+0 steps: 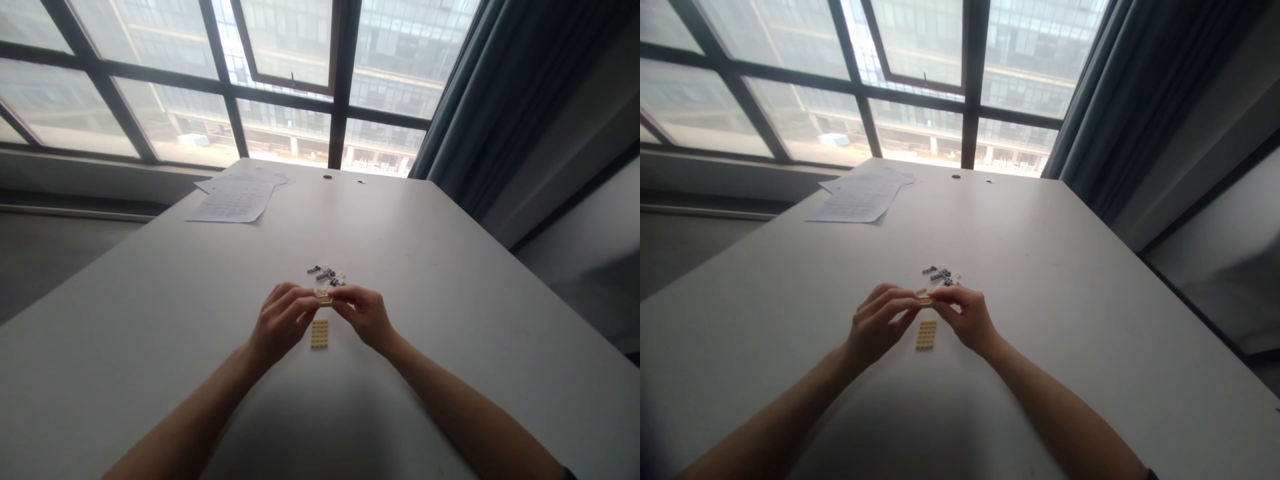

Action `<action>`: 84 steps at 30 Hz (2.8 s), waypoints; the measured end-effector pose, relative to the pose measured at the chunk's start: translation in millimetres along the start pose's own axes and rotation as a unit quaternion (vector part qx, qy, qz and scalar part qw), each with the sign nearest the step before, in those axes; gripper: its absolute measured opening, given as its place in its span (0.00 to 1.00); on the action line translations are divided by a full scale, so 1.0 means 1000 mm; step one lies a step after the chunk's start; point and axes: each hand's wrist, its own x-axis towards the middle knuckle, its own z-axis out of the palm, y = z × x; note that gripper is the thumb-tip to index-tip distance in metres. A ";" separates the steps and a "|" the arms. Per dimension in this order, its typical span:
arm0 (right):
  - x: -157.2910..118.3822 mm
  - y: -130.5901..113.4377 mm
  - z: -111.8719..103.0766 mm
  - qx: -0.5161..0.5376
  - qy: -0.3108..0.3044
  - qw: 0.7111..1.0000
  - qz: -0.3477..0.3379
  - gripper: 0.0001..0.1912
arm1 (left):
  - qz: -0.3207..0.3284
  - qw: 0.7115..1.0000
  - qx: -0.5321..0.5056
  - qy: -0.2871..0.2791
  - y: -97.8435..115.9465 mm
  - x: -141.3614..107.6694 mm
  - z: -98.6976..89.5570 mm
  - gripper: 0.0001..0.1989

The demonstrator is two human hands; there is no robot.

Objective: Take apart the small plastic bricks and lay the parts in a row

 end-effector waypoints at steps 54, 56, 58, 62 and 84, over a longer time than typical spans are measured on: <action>-0.025 0.016 -0.029 -0.416 -0.148 0.897 0.001 0.19 | -0.049 0.945 0.072 -0.314 -0.002 -0.025 0.003 0.32; -0.025 0.016 -0.029 -0.417 -0.146 0.897 0.001 0.19 | -0.045 0.945 0.075 -0.316 -0.002 -0.025 0.005 0.32; -0.025 0.016 -0.028 -0.418 -0.145 0.897 -0.001 0.19 | -0.039 0.945 0.080 -0.316 -0.002 -0.025 0.007 0.29; -0.026 0.018 -0.029 -0.419 -0.144 0.897 -0.003 0.19 | -0.028 0.945 0.086 -0.314 -0.002 -0.025 0.008 0.23; -0.020 0.019 -0.007 -0.423 -0.147 0.894 -0.010 0.18 | -0.012 0.945 0.090 -0.313 -0.023 -0.029 -0.016 0.23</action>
